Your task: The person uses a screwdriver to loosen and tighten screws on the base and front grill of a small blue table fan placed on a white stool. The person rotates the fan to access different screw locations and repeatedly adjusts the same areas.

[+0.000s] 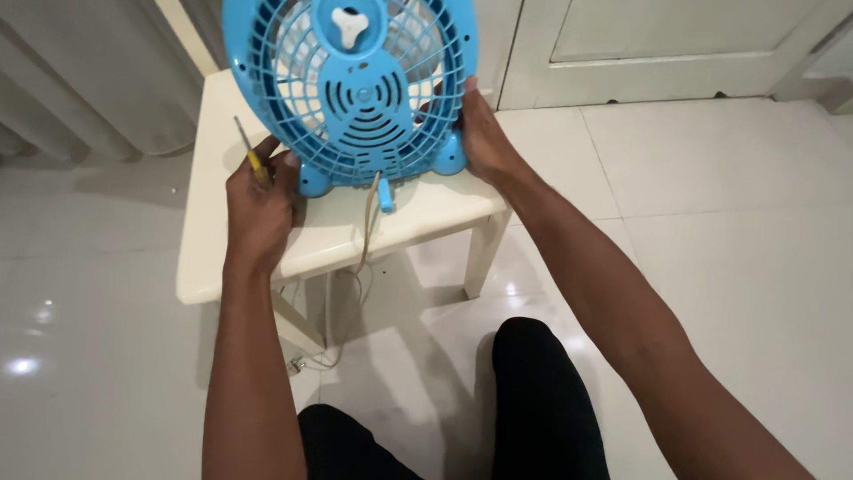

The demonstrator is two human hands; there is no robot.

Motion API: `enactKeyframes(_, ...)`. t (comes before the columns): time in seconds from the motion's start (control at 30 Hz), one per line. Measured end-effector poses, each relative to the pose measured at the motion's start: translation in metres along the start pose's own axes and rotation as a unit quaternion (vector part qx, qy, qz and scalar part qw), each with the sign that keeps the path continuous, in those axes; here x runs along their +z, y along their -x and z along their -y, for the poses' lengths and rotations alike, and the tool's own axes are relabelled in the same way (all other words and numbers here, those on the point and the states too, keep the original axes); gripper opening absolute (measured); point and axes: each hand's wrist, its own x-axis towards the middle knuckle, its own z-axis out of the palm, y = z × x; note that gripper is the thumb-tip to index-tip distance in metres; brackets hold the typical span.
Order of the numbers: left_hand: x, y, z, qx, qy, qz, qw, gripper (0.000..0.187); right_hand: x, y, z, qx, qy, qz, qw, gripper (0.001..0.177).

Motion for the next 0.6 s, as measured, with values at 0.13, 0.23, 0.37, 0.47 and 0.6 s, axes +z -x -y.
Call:
enactKeyframes(0.13, 0.003, -0.004, 0.005, -0.027, -0.006, -0.049, 0.998, 0.046, 0.005, 0.002, 0.005, -0.003, 0.023, -0.002, 1.0, 0.079)
enactKeyframes(0.23, 0.001, -0.007, 0.014, -0.014, -0.037, -0.067, 0.997, 0.046, 0.007, 0.004, 0.006, -0.009, 0.077, -0.008, 0.997, 0.081)
enactKeyframes(0.37, -0.002, -0.011, 0.027, 0.011, -0.077, -0.087, 0.993, 0.045, 0.01, 0.005, 0.008, 0.016, 0.093, -0.017, 0.995, 0.082)
enactKeyframes(0.47, -0.003, -0.011, 0.032, 0.064, -0.079, -0.08, 0.992, 0.043, 0.016, 0.006, 0.011, 0.01, 0.07, -0.017, 0.997, 0.082)
enactKeyframes(0.6, -0.002, -0.007, 0.026, 0.004, -0.034, -0.094, 0.995, 0.044, 0.021, 0.013, 0.016, 0.005, 0.113, -0.026, 0.993, 0.085)
